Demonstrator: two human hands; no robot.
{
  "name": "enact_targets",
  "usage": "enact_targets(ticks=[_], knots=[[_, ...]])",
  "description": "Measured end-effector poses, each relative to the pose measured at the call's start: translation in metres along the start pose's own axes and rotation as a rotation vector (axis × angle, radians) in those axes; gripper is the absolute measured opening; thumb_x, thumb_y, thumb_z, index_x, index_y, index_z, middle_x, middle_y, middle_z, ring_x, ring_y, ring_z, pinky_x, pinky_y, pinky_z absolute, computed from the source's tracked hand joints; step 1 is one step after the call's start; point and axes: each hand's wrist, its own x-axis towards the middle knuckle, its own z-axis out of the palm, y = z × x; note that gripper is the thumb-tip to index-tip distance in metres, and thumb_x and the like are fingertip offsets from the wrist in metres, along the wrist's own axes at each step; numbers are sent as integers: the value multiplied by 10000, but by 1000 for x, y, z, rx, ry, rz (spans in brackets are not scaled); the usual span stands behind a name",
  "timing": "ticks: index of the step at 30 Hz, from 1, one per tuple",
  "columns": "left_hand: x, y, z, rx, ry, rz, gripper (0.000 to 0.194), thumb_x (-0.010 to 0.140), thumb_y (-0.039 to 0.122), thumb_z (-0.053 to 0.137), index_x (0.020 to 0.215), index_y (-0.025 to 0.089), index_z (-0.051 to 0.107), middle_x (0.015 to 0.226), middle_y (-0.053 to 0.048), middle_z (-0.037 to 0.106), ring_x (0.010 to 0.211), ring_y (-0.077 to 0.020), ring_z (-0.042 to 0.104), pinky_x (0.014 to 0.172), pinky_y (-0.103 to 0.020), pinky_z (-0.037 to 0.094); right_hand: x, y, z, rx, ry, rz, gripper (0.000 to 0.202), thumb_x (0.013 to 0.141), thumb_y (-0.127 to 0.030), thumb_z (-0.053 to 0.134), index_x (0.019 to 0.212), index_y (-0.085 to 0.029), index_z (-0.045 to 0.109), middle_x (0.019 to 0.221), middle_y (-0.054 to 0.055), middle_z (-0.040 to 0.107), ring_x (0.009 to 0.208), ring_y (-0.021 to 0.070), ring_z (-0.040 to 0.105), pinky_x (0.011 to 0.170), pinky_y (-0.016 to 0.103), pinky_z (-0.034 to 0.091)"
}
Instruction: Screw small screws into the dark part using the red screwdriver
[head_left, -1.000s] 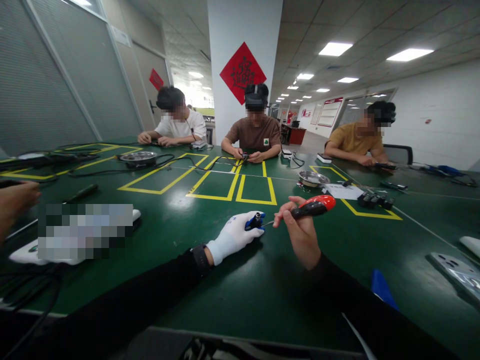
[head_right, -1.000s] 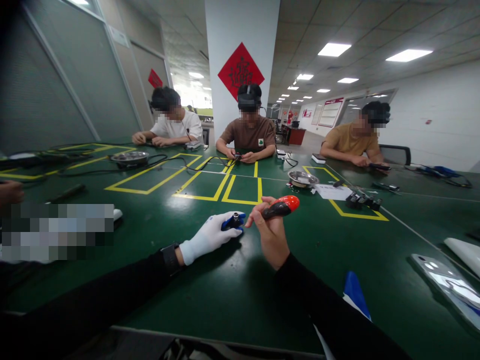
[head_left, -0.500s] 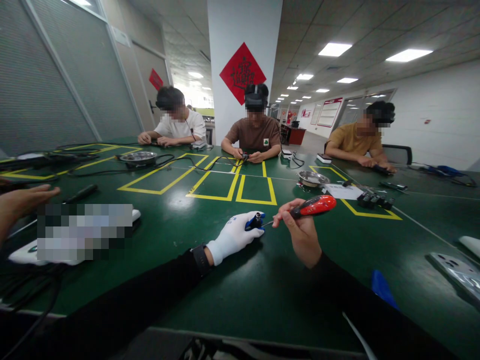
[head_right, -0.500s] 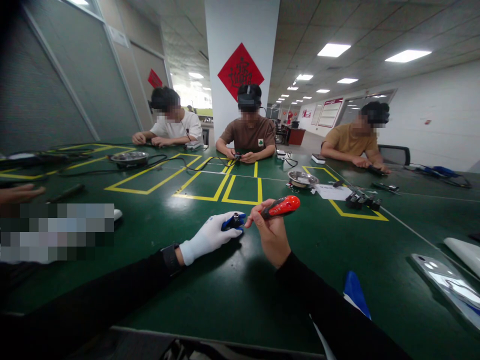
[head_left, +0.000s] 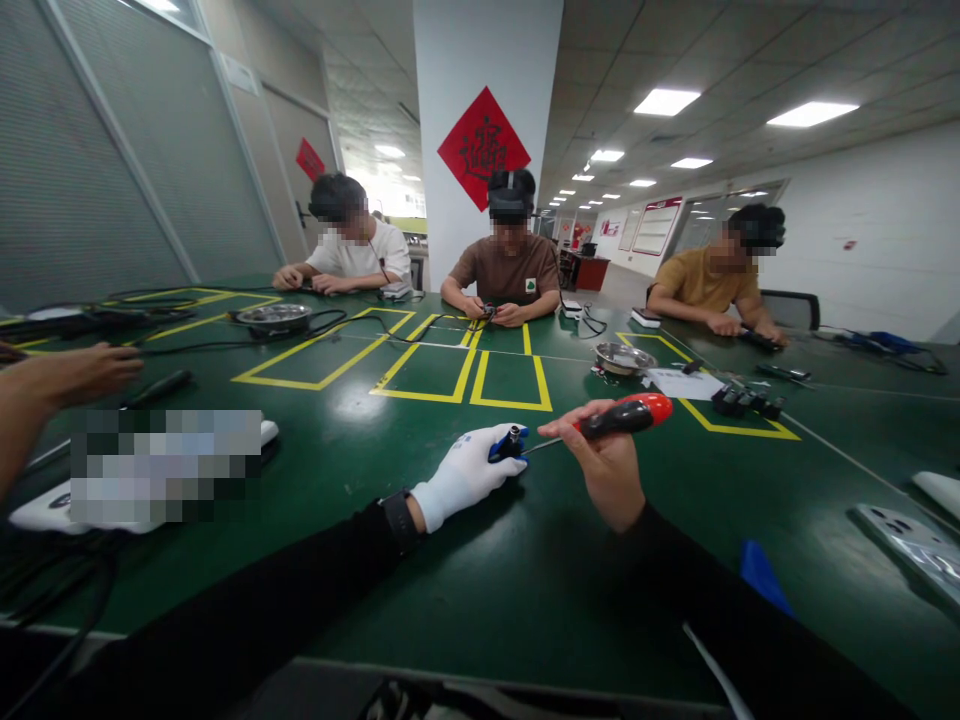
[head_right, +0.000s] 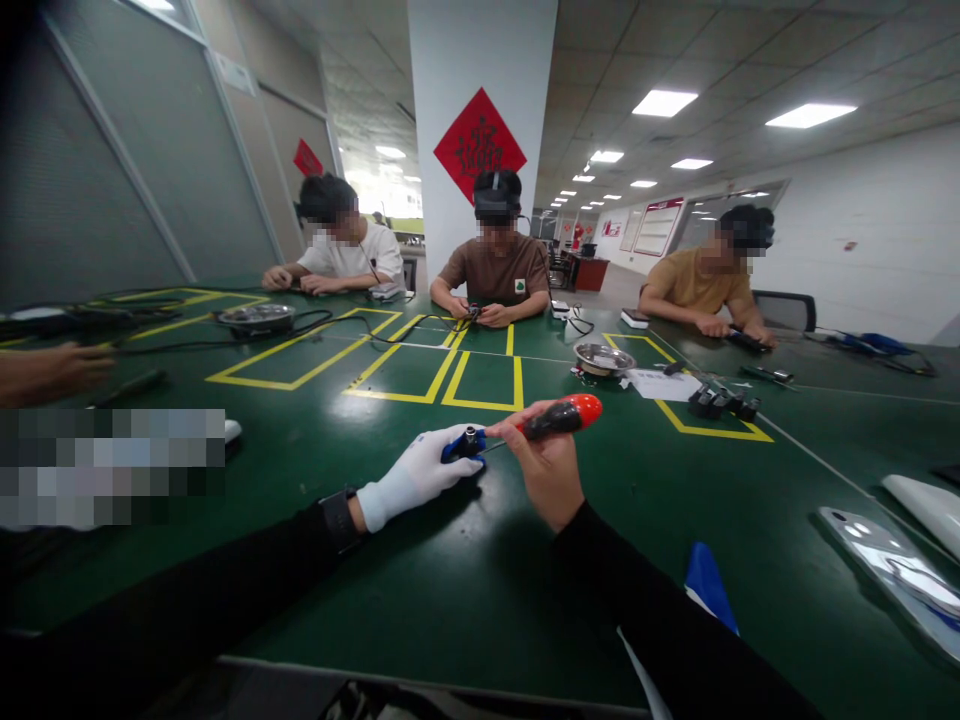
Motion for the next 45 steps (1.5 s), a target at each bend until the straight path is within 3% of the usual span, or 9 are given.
enact_targets(ticks=[4, 8, 14, 18, 22, 28, 33, 39, 45], knots=[[-1, -1, 0, -7, -2, 22, 463, 756, 361, 612, 1199, 227, 578, 1143, -42, 649, 1039, -227, 593, 939, -333, 441, -2, 2, 0, -10, 22, -2, 194, 855, -242, 534, 1020, -262, 434, 753, -43, 592, 752, 168, 641, 819, 420, 502], [-1, 0, -1, -2, 9, 36, 460, 754, 358, 612, 1193, 225, 584, 1145, -42, 650, 1043, -242, 592, 934, -345, 446, -6, 1, -1, -107, -30, -27, 273, 859, -253, 527, 1125, -267, 471, 1060, 34, 603, 897, 189, 637, 919, 465, 450], [0, 1, -1, -2, 15, 23, 446, 746, 337, 616, 1175, 217, 600, 1142, -42, 655, 1037, -251, 594, 927, -345, 455, -7, -11, 2, -278, -66, -49, 167, 782, -228, 654, 938, -225, 594, 1360, 86, 450, 992, 228, 609, 917, 457, 449], [1, -2, -1, 1, 5, 40, 436, 766, 345, 600, 1183, 218, 587, 1134, -42, 655, 1024, -231, 601, 930, -335, 448, -6, -8, 3, -87, -104, -20, 188, 808, -199, 624, 911, -245, 474, 1040, 32, 634, 820, 174, 644, 870, 433, 475], [2, -5, 1, 22, 25, 45, 448, 769, 354, 602, 1194, 216, 576, 1138, -51, 648, 1039, -226, 594, 938, -333, 440, -5, 0, 2, 1, -50, 19, 233, 839, -212, 575, 1007, -264, 422, 753, -52, 578, 653, 137, 606, 780, 386, 497], [1, -6, 2, 31, 19, 52, 463, 764, 366, 607, 1201, 216, 570, 1155, -53, 639, 1052, -237, 585, 947, -347, 434, -7, -2, 0, -65, -70, 13, 381, 849, -219, 519, 1214, -288, 434, 890, 4, 588, 799, 186, 622, 834, 449, 479], [1, -4, 0, 11, 13, 55, 447, 760, 354, 607, 1188, 228, 582, 1137, -47, 648, 1034, -240, 592, 937, -342, 441, -5, -6, -1, -318, -32, -119, 62, 802, -229, 612, 864, -234, 605, 1023, 55, 618, 1119, 249, 530, 979, 485, 389], [1, -2, 0, 22, 5, 40, 448, 763, 358, 600, 1190, 223, 578, 1126, -46, 652, 1025, -229, 597, 927, -333, 446, 0, -2, -3, 34, -59, 144, 120, 803, -258, 613, 837, -234, 501, 680, -54, 555, 631, 132, 594, 813, 411, 500], [0, -2, 0, 30, 4, 52, 441, 767, 361, 598, 1187, 228, 578, 1114, -42, 655, 1011, -226, 600, 925, -330, 445, -3, 1, -1, 64, -60, 89, 318, 842, -258, 502, 1159, -285, 480, 911, -3, 556, 781, 170, 612, 885, 466, 466]])
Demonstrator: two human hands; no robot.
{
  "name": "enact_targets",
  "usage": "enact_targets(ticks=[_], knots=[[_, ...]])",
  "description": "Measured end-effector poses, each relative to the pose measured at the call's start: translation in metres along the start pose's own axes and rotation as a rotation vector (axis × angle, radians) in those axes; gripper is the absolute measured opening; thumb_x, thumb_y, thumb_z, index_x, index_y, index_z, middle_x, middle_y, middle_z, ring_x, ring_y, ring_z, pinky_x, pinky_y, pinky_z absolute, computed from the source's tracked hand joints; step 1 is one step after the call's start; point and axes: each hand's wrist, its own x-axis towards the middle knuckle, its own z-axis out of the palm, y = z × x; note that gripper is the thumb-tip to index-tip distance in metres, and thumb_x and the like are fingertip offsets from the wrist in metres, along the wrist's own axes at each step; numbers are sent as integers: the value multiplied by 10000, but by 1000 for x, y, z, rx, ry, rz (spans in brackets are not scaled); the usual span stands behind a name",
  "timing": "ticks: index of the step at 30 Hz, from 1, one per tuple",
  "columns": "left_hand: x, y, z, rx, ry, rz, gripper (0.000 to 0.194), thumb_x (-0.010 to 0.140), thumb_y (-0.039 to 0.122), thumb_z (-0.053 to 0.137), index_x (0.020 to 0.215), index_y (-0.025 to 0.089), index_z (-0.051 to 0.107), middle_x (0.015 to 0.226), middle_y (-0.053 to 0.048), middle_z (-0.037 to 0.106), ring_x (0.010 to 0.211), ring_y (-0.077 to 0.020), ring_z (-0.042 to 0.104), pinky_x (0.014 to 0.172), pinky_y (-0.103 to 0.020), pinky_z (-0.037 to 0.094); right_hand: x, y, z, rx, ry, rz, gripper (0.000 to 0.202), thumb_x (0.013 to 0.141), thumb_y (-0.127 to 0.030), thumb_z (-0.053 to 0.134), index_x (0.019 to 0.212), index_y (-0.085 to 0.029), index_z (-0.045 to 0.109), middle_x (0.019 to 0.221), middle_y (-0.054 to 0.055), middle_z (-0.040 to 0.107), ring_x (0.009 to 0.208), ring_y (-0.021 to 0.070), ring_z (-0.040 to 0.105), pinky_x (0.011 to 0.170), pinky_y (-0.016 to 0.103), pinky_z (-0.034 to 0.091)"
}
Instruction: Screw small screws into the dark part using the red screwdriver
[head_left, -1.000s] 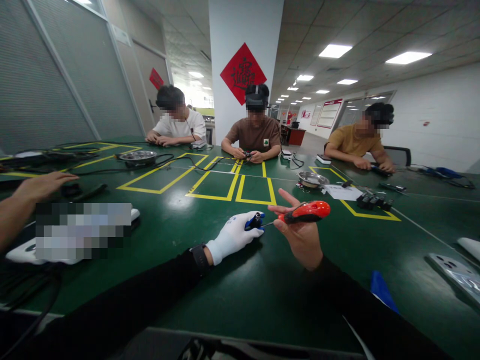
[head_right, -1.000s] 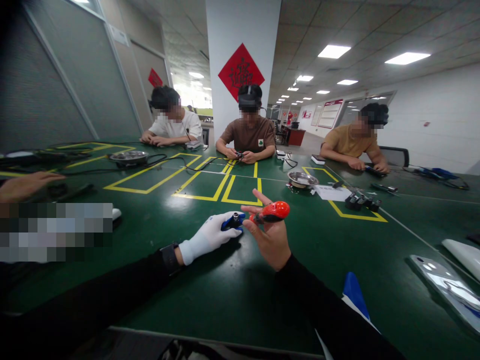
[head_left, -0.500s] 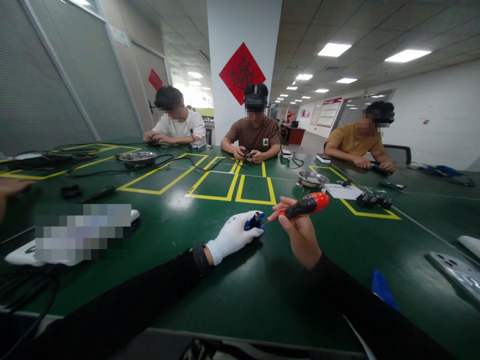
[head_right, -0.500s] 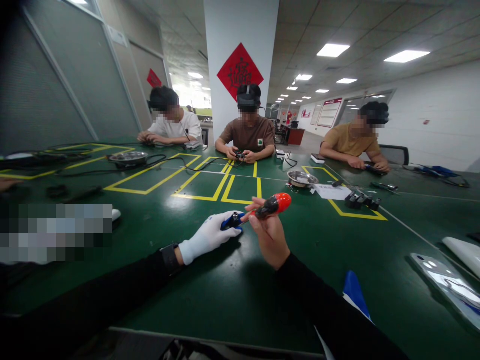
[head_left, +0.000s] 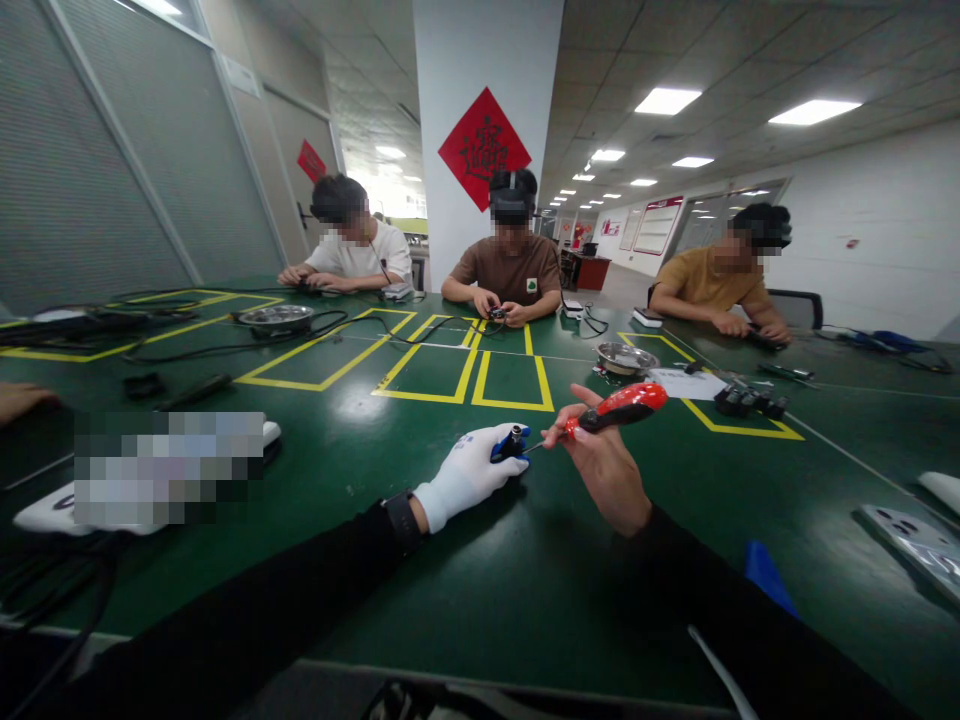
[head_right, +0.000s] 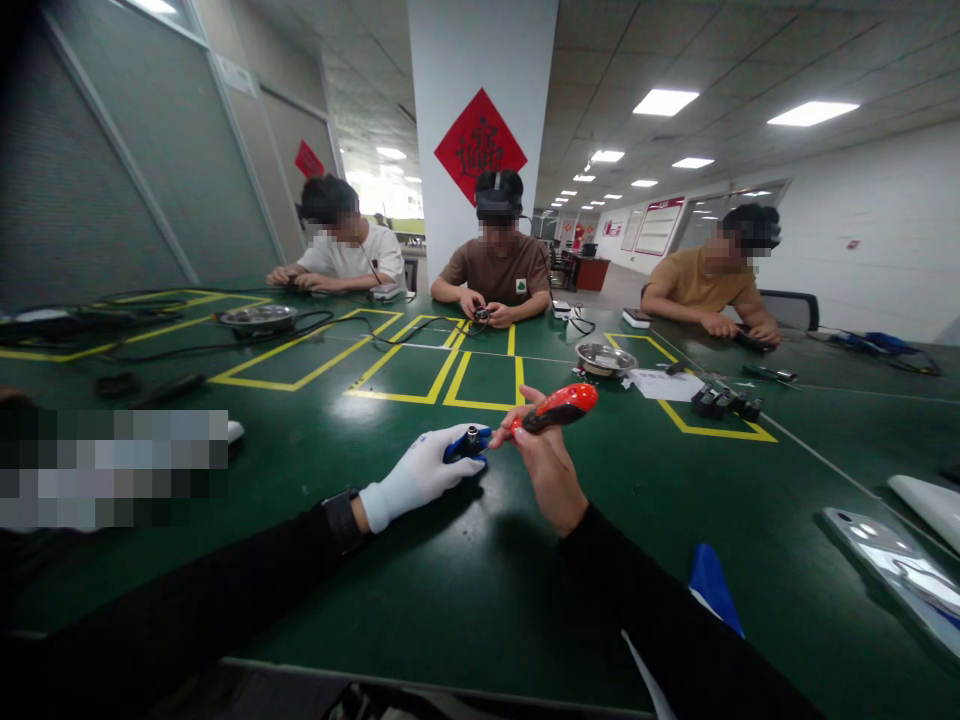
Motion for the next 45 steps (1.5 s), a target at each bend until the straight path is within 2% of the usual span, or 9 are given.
enact_targets(ticks=[2, 4, 7, 10, 13, 17, 23, 36, 45], knots=[[0, 0, 0, -1, 2, 0, 448, 762, 361, 602, 1189, 229, 577, 1123, -40, 653, 1027, -230, 594, 928, -330, 443, -2, 0, -1, -218, -22, -92, 333, 852, -270, 508, 1185, -281, 497, 1044, 34, 571, 953, 210, 594, 960, 487, 405], [0, 0, -1, -3, 6, 0, 448, 761, 355, 601, 1190, 229, 578, 1123, -40, 654, 1025, -233, 595, 928, -333, 444, -3, -2, -3, -460, -63, -185, 299, 853, -275, 528, 1151, -260, 551, 1163, 63, 560, 1122, 245, 515, 1027, 496, 326], [0, 1, -1, -4, 4, 10, 436, 763, 349, 598, 1182, 227, 583, 1121, -45, 653, 1018, -237, 598, 925, -340, 445, -5, -6, -4, -660, -110, -254, 236, 839, -284, 569, 1067, -238, 611, 1161, 78, 587, 1122, 265, 507, 996, 483, 353], [1, 0, 0, -13, -1, 36, 409, 773, 339, 588, 1168, 233, 586, 1121, -40, 651, 1021, -229, 598, 921, -338, 448, -8, -7, -3, -643, -157, -215, 163, 856, -285, 550, 991, -233, 626, 1004, 56, 646, 865, 217, 605, 845, 414, 461], [1, -4, 2, -7, 10, 48, 448, 734, 304, 630, 1171, 224, 579, 1140, -44, 641, 1042, -228, 590, 942, -345, 437, -11, -4, -1, -584, -198, -171, 156, 890, -277, 494, 980, -218, 608, 954, 44, 644, 709, 165, 611, 757, 359, 483], [2, -10, 5, 30, 14, 51, 524, 691, 286, 674, 1198, 214, 563, 1163, -63, 626, 1079, -242, 570, 966, -371, 421, -12, -1, 0, -554, -192, -153, 189, 902, -279, 472, 1060, -212, 550, 926, 44, 639, 725, 166, 617, 749, 349, 476], [1, -11, 4, 45, 10, 59, 525, 696, 307, 676, 1198, 205, 559, 1146, -75, 628, 1064, -248, 574, 952, -377, 429, -12, 1, -1, -544, -188, -146, 201, 913, -281, 451, 1091, -208, 511, 915, 42, 628, 732, 163, 610, 756, 350, 464], [1, -8, 4, 11, 16, 46, 500, 676, 263, 684, 1163, 218, 583, 1126, -62, 641, 1056, -258, 580, 958, -380, 432, -11, 1, -1, -556, -166, -153, 193, 922, -292, 430, 1073, -196, 504, 866, 35, 624, 734, 154, 600, 764, 335, 455], [2, -12, 7, 60, 20, 54, 512, 714, 327, 667, 1202, 218, 557, 1130, -64, 631, 1048, -246, 578, 944, -369, 435, -10, 4, -2, -512, -93, -126, 195, 928, -306, 416, 1068, -212, 514, 865, 31, 624, 707, 158, 607, 754, 349, 461]])
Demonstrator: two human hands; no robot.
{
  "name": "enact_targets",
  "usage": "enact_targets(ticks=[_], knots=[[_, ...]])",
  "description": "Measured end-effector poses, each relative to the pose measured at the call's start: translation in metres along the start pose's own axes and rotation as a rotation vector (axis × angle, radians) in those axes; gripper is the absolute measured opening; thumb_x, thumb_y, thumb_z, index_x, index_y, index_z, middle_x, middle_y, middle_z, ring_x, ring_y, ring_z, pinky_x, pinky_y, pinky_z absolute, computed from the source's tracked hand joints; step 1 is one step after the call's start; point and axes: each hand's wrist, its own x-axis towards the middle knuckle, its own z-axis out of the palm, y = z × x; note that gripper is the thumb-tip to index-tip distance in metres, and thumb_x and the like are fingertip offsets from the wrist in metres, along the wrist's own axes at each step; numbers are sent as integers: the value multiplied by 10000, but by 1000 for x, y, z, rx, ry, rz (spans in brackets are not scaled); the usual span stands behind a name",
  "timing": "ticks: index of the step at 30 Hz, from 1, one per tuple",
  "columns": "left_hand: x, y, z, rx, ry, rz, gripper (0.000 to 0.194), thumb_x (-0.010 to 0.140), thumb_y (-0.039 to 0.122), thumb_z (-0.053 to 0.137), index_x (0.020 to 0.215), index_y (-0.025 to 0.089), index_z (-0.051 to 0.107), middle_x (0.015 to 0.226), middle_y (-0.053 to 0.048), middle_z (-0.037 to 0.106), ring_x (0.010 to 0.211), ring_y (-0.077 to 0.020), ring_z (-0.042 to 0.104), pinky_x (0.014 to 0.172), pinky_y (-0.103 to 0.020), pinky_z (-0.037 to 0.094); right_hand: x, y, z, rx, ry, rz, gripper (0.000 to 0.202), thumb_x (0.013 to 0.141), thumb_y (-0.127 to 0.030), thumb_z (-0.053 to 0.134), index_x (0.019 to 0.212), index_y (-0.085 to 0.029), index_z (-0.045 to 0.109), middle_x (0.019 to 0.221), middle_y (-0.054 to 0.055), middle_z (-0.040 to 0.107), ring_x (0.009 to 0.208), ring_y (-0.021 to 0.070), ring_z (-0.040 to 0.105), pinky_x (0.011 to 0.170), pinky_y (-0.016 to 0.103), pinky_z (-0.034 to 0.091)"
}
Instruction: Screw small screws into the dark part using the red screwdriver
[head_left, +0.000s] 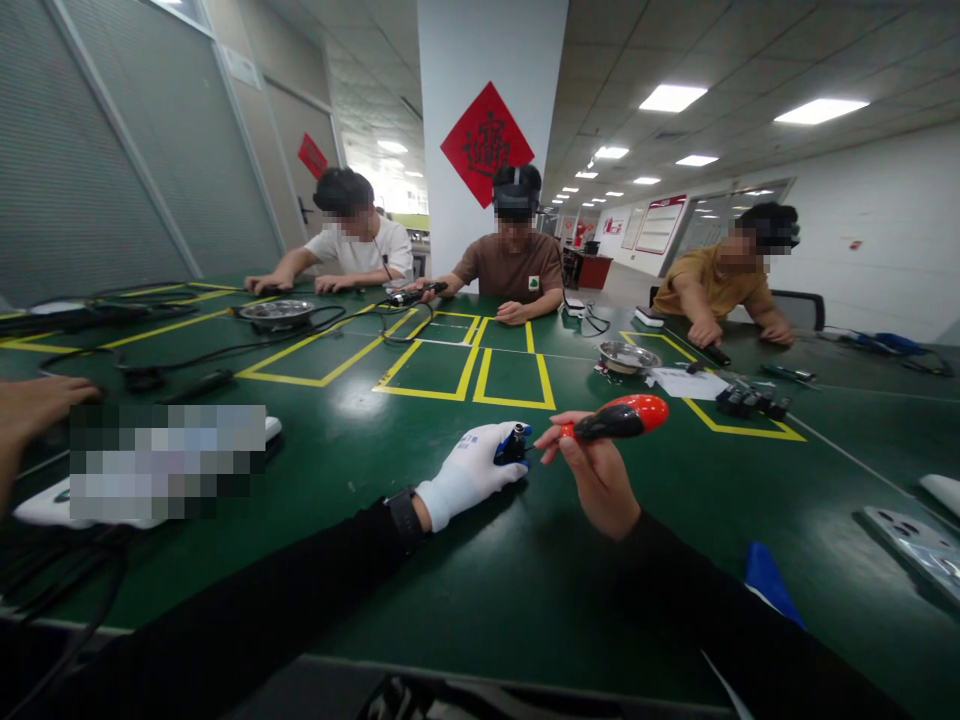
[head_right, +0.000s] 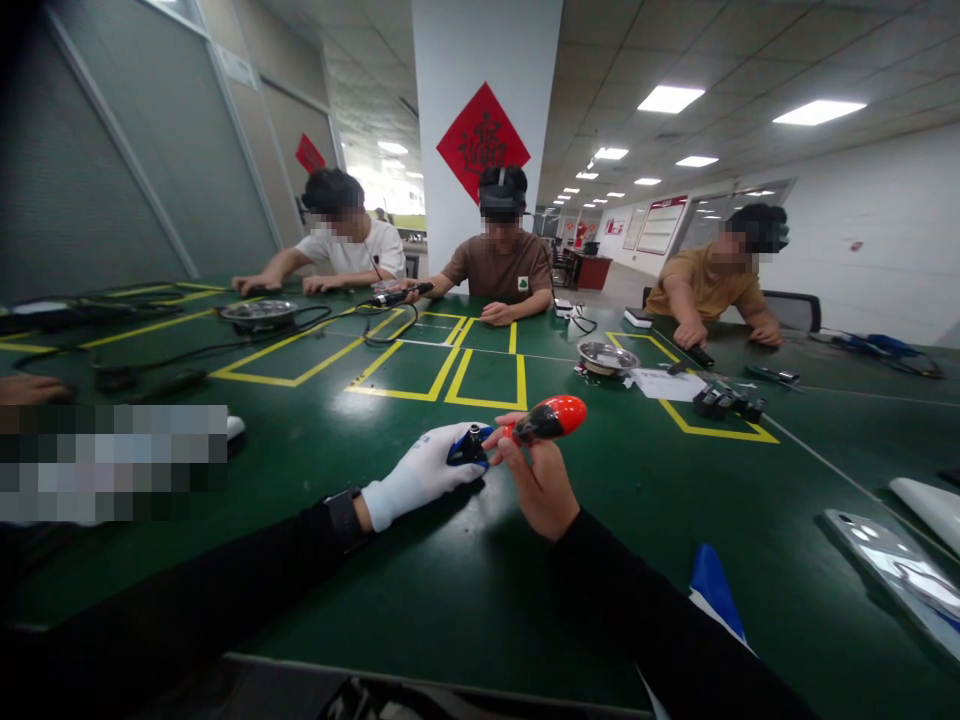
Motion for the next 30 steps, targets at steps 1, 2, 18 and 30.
enact_targets(ticks=[1, 2, 18, 30], knots=[[0, -1, 0, 2, 2, 1, 508, 720, 338, 661, 1202, 218, 556, 1132, -64, 630, 1049, -246, 578, 942, -369, 435, 0, 0, 0, 10, -4, 4, 193, 928, -306, 416, 1066, -212, 513, 862, 29, 623, 700, 157, 606, 747, 346, 462], [0, -1, 1, 3, 4, 1, 503, 725, 347, 656, 1201, 218, 556, 1134, -64, 629, 1050, -246, 577, 942, -370, 435, 0, 1, 0, 17, -10, 9, 192, 928, -306, 417, 1064, -212, 514, 864, 29, 622, 696, 155, 605, 745, 346, 463], [-1, 1, -1, -40, 19, -35, 447, 755, 397, 616, 1159, 209, 587, 1125, -66, 630, 1050, -244, 568, 937, -361, 423, 1, -1, 2, 107, 8, 46, 161, 904, -304, 471, 1025, -214, 525, 824, 21, 620, 693, 158, 611, 714, 344, 483], [-2, 13, -8, -70, -16, -61, 269, 758, 357, 594, 972, 195, 626, 908, -22, 661, 822, -189, 591, 737, -279, 460, 7, -5, 3, 537, 85, 194, 217, 891, -262, 467, 1103, -217, 482, 884, 9, 613, 639, 148, 630, 664, 350, 504]])
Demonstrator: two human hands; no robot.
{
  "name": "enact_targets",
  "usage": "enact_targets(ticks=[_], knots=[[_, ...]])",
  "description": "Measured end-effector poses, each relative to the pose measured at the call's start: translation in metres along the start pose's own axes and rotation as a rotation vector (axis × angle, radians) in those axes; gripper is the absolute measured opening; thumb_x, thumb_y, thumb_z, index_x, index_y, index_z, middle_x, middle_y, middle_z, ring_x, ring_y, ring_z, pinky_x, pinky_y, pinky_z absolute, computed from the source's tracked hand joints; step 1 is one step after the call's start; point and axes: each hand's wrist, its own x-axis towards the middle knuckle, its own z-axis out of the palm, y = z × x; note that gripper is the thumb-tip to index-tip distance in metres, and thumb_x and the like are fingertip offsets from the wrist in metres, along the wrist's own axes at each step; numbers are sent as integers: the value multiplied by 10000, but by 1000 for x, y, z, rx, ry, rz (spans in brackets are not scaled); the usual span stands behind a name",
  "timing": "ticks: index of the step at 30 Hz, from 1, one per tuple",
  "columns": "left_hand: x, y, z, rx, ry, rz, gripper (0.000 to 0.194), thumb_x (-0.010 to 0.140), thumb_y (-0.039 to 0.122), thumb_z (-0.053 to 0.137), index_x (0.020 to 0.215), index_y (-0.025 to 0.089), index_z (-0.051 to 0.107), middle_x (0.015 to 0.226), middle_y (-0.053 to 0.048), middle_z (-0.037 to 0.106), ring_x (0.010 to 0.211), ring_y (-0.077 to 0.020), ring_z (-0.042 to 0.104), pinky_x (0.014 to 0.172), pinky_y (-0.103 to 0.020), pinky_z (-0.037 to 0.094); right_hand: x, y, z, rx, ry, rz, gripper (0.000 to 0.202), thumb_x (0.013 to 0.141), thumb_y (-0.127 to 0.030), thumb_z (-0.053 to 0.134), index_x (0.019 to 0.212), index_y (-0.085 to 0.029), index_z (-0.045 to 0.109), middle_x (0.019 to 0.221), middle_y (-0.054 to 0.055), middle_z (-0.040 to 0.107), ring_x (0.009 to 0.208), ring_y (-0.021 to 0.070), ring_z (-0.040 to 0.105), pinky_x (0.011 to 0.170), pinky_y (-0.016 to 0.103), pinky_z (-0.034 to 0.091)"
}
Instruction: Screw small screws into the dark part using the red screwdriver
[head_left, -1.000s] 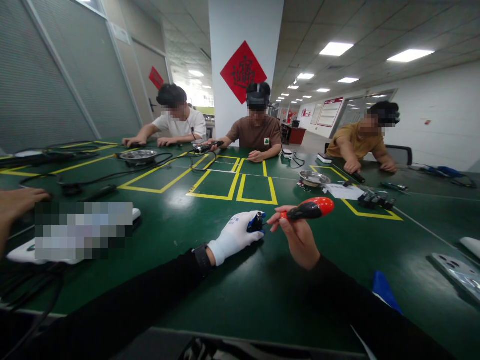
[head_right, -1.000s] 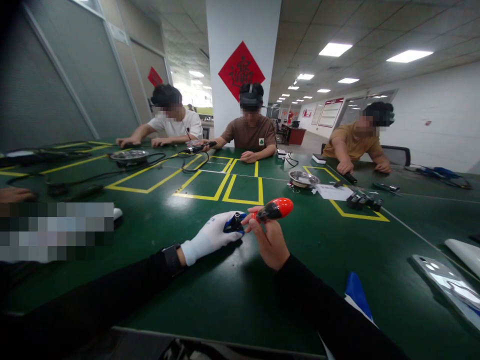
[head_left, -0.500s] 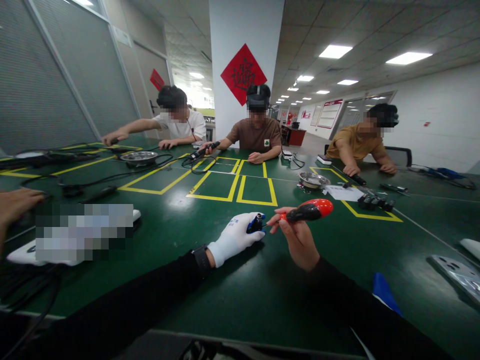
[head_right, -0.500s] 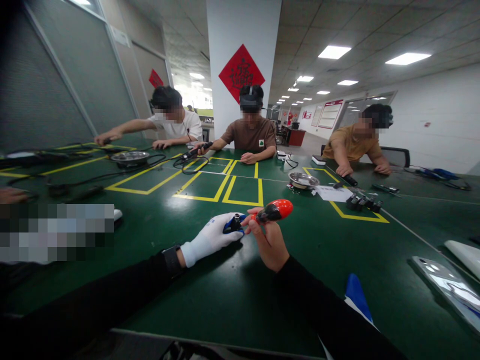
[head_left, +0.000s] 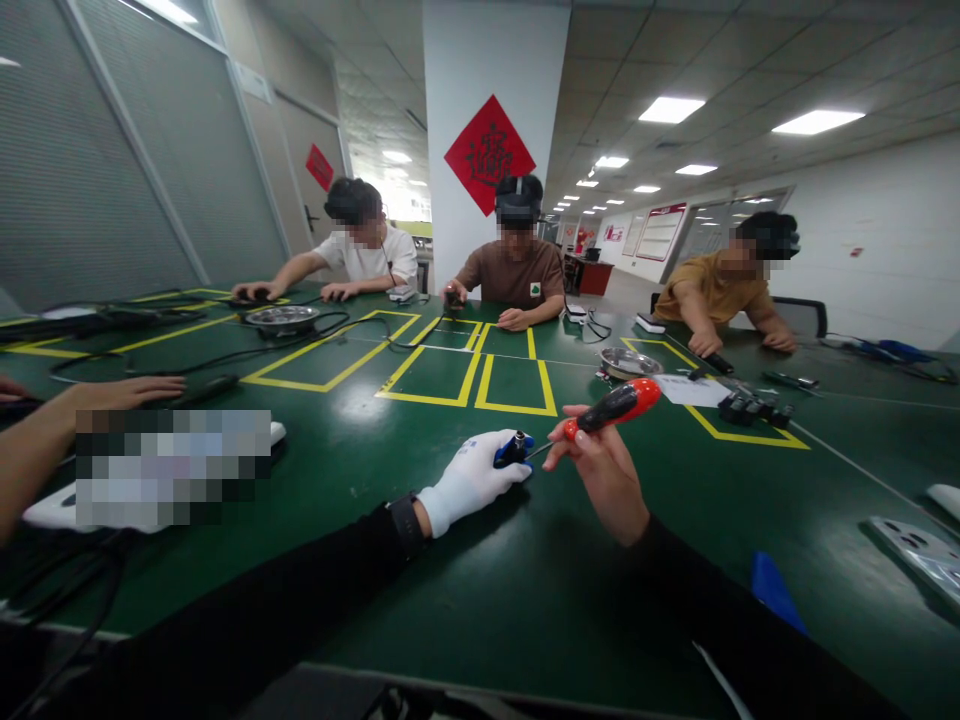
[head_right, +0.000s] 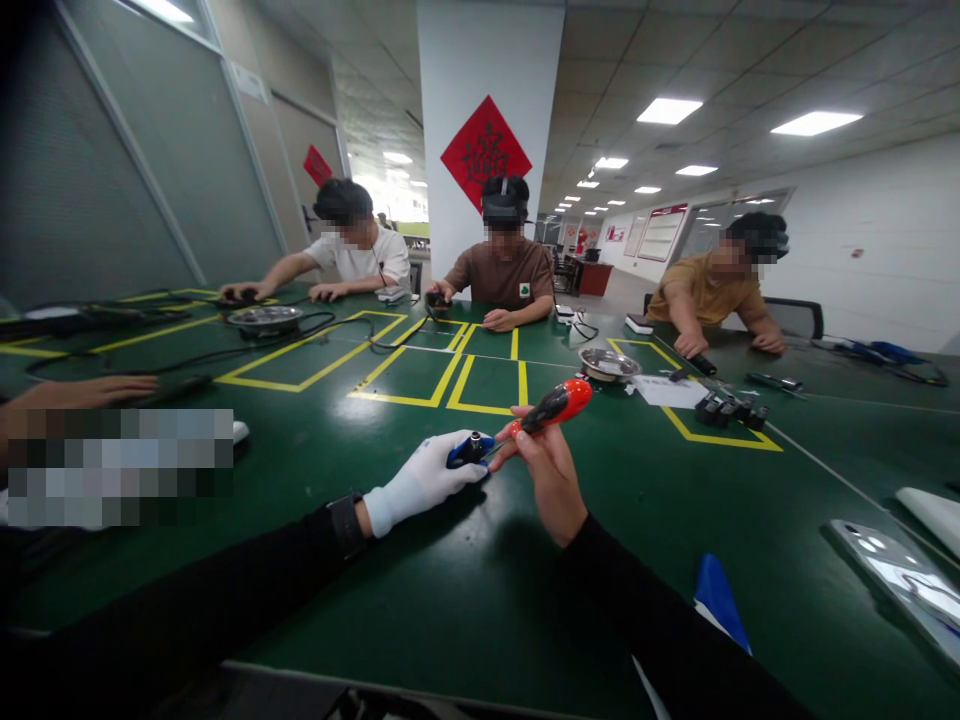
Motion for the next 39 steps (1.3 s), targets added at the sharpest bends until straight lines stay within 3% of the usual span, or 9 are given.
enact_targets(ticks=[10, 20, 25, 28, 34, 37, 39], knots=[[0, -1, 0, 46, 17, 0, 332, 787, 399, 568, 1055, 208, 615, 1034, -44, 652, 963, -220, 589, 850, -317, 460, 0, 0, 0, -98, 83, -41, 279, 898, -316, 468, 1159, -218, 458, 927, 29, 640, 674, 143, 638, 709, 355, 506], [1, -5, 3, 29, 12, 37, 334, 796, 386, 562, 1079, 216, 610, 993, -37, 659, 915, -210, 599, 833, -306, 462, 6, -3, -4, -151, 52, -65, 210, 806, -302, 620, 850, -206, 439, 696, -17, 656, 536, 129, 612, 575, 291, 503], [1, -5, 2, 47, 13, 32, 322, 795, 392, 564, 1059, 214, 612, 1005, -35, 657, 923, -211, 597, 828, -304, 463, 2, -4, -1, -141, 14, -38, 234, 869, -347, 517, 1043, -199, 471, 866, 35, 677, 661, 148, 643, 687, 338, 513], [1, -5, 1, 54, 7, 31, 310, 795, 398, 562, 1043, 220, 617, 974, -27, 659, 899, -208, 600, 814, -303, 469, 2, 0, -3, -187, 138, -54, 250, 879, -372, 494, 1032, -176, 521, 886, 56, 684, 616, 133, 621, 632, 310, 496], [2, -4, 2, 55, -10, 25, 343, 794, 358, 558, 1111, 233, 599, 1025, -37, 655, 946, -220, 599, 867, -321, 461, 18, 21, -29, -217, 446, 114, 341, 795, -465, 569, 799, -126, 607, 557, 6, 616, 419, 95, 488, 437, 234, 386], [2, -5, 2, 54, -13, 31, 367, 802, 346, 550, 1150, 234, 581, 1091, -47, 641, 1017, -231, 582, 913, -336, 442, 22, 31, -42, -258, 514, 154, 397, 784, -525, 523, 687, -143, 573, 508, 8, 583, 402, 108, 486, 421, 243, 383], [2, -8, 2, 40, -9, 29, 383, 807, 352, 547, 1171, 236, 570, 1125, -48, 628, 1041, -229, 572, 931, -337, 433, 23, 34, -47, -514, 432, 202, 464, 838, -549, 386, 632, -161, 535, 505, 19, 572, 407, 116, 490, 435, 251, 389]])
